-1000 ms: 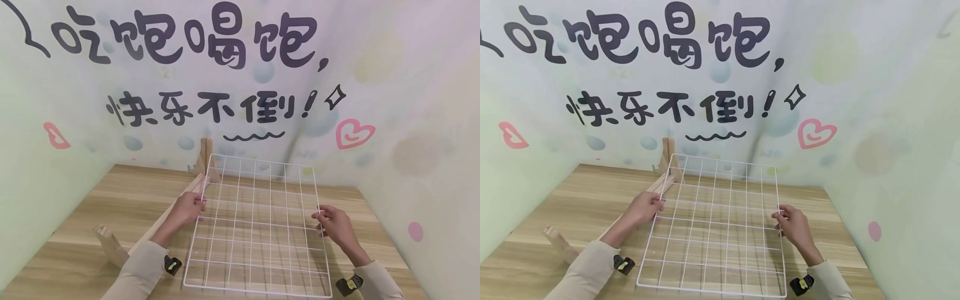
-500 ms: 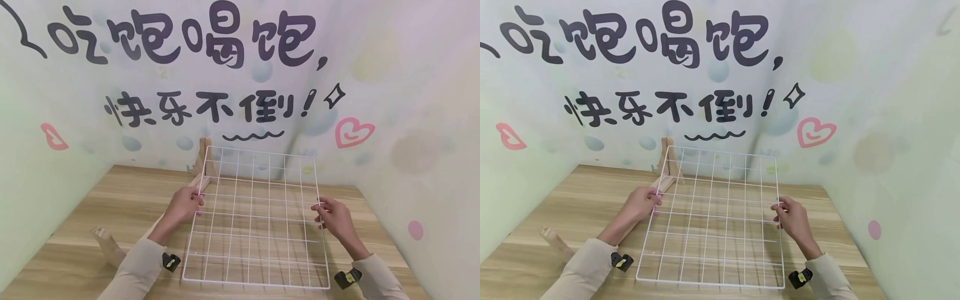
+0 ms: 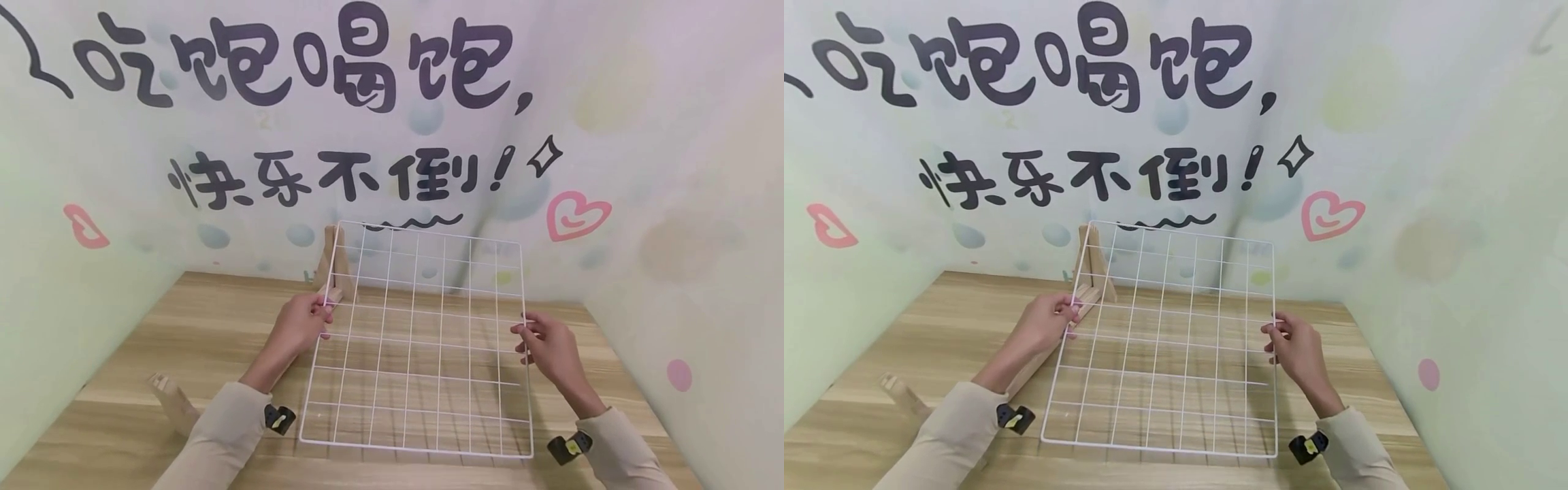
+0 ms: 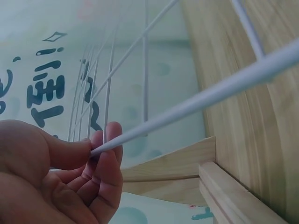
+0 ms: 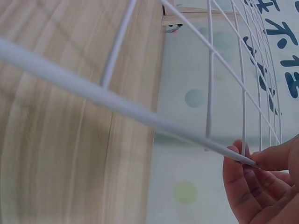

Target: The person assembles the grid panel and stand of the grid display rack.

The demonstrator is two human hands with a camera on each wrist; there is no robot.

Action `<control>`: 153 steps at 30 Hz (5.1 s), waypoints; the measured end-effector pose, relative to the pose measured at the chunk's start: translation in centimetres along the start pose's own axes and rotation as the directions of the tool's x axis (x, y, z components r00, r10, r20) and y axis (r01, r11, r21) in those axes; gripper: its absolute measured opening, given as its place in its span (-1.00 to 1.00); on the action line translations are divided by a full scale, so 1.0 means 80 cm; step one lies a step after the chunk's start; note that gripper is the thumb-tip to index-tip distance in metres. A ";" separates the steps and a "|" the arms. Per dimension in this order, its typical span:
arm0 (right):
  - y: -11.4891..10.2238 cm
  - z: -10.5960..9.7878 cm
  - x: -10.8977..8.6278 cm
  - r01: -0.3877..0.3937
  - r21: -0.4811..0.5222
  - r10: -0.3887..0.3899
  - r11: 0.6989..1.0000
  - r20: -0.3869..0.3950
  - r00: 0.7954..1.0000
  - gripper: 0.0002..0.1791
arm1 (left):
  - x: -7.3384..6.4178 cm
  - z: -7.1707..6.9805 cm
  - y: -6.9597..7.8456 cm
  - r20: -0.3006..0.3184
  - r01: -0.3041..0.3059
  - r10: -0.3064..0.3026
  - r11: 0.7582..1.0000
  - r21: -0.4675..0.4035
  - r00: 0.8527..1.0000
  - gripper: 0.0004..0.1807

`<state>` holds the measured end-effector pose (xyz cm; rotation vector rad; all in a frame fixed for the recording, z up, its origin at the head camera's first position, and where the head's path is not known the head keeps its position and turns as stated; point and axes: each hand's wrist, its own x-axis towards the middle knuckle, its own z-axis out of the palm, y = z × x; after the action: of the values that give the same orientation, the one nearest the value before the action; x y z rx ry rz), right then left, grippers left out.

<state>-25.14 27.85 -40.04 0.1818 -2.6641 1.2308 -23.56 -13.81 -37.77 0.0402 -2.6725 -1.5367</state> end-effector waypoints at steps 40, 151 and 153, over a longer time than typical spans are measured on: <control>-0.022 -0.004 -0.004 0.140 0.153 -0.099 0.978 -0.250 0.963 -0.69 | -0.002 -0.007 0.017 0.030 -0.142 0.149 0.976 -0.167 0.988 -0.83; -0.126 0.105 -0.006 0.585 -0.419 -0.708 0.694 -0.250 0.661 -0.36 | -0.007 0.031 0.042 -0.251 -0.329 0.229 0.801 -0.500 0.940 -0.66; -0.126 0.104 -0.005 0.581 -0.423 -0.707 0.696 -0.256 0.660 -0.37 | -0.006 0.032 0.042 -0.250 -0.329 0.230 0.801 -0.500 0.940 -0.66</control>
<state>-23.83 14.97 -37.96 0.6923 -2.0702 0.5276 -23.22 -9.86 -36.18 -0.2256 -1.9170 -1.9949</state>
